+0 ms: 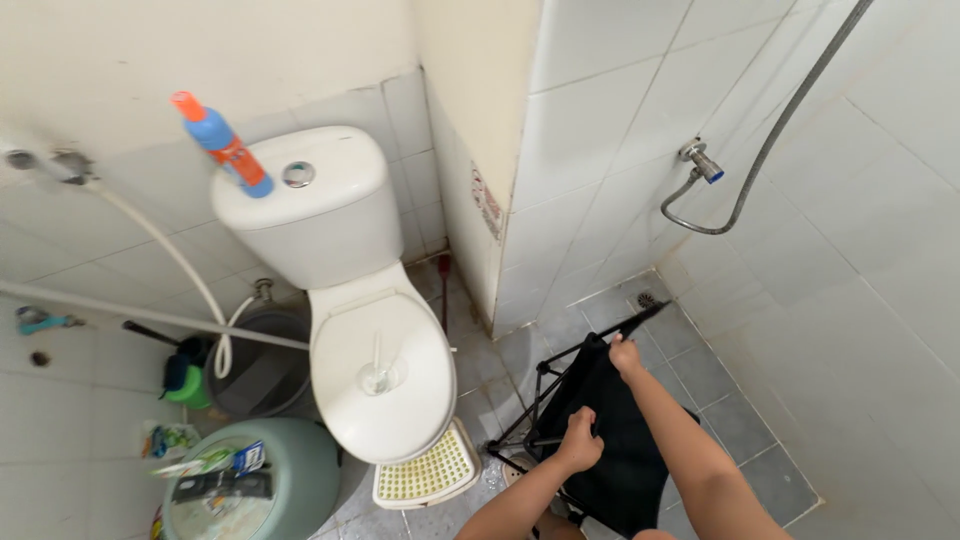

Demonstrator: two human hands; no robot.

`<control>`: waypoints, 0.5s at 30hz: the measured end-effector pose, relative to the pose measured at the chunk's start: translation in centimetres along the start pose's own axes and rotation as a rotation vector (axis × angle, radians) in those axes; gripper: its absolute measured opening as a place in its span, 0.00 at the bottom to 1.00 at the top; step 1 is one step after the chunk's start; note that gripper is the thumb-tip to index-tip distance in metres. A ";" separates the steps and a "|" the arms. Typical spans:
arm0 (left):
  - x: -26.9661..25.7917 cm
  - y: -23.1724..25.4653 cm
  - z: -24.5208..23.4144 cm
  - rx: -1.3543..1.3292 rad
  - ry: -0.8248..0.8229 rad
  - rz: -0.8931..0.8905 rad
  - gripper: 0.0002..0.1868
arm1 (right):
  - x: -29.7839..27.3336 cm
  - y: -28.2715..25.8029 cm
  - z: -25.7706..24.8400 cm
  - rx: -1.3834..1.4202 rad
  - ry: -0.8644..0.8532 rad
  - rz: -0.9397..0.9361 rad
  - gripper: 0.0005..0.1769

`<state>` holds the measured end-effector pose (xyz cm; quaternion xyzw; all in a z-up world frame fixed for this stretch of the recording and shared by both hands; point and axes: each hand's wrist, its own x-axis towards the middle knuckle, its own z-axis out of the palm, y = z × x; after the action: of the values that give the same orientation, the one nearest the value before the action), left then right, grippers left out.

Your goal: Cleaning bathroom tiles and the shower head with a toothbrush and water.

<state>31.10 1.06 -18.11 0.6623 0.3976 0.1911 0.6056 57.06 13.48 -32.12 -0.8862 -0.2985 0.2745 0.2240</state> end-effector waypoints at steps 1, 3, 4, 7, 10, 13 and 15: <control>-1.0 0.9 -0.6 0.003 0.010 0.005 0.20 | -1.0 -0.4 -0.7 0.002 -0.001 -0.011 0.39; -3.7 2.8 -1.8 -0.036 0.000 -0.018 0.20 | -3.6 -1.1 -2.0 -0.054 0.164 -0.235 0.37; -4.9 3.6 -1.9 -0.035 0.011 -0.020 0.20 | -5.6 -2.9 -2.9 -0.053 0.157 -0.244 0.37; -7.9 6.1 -2.6 -0.042 0.136 0.066 0.20 | -11.3 -9.1 -5.7 0.142 0.188 -0.238 0.33; -11.2 9.3 -3.3 -0.051 0.263 0.146 0.19 | -16.9 -14.8 -8.7 0.288 0.175 -0.233 0.30; -13.3 13.6 -5.4 -0.103 0.350 0.166 0.19 | -19.9 -20.5 -11.2 0.458 0.137 -0.351 0.27; -15.0 16.5 -6.8 -0.143 0.405 0.206 0.19 | -21.5 -23.8 -12.8 0.518 0.037 -0.355 0.26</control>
<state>21.85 -5.12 2.40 0.6029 0.4268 0.4084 0.5362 40.91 13.64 -1.55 -0.7384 -0.3647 0.2816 0.4923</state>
